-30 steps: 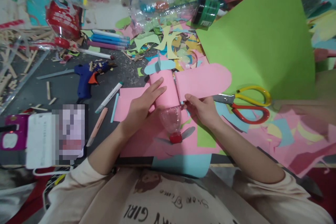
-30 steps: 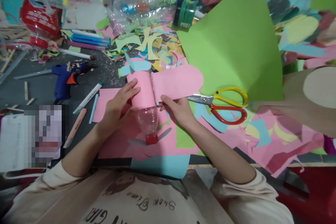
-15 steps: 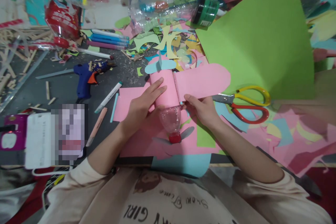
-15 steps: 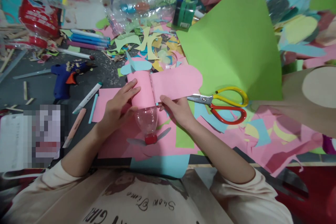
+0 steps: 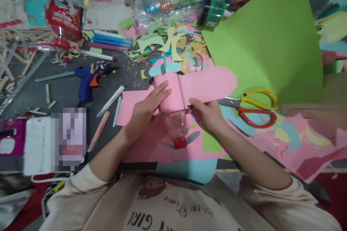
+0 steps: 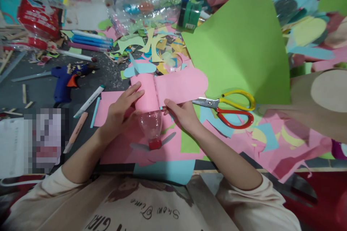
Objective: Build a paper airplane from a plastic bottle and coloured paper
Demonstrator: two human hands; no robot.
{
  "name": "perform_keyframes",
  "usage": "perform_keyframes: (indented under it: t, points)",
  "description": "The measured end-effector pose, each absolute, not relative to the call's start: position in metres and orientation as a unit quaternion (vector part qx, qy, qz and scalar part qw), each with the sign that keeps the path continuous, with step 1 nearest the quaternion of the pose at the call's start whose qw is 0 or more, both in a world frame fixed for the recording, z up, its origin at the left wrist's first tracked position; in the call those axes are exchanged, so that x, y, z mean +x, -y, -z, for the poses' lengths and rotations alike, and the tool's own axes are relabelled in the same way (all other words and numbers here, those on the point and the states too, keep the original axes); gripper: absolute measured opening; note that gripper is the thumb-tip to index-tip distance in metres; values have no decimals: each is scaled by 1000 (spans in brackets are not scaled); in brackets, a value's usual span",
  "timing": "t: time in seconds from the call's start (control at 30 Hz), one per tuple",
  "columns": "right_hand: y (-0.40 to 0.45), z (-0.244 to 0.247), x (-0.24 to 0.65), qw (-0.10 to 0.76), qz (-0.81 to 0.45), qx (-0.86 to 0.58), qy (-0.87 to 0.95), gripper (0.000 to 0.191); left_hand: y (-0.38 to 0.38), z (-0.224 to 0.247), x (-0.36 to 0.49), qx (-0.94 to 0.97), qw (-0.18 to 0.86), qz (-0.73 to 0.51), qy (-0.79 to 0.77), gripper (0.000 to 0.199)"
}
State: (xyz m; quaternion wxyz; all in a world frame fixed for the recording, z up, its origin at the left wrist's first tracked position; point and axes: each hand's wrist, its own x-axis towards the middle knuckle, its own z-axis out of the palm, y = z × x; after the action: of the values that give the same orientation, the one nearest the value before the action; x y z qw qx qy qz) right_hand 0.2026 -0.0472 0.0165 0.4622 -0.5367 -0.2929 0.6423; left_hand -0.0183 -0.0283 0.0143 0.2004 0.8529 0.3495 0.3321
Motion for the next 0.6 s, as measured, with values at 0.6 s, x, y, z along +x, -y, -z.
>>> perform_keyframes:
  t: [0.6]
  points:
    - [47,-17,204,454,-663,-509,310,35,28,-15,-19,853,202,-328,-353,52]
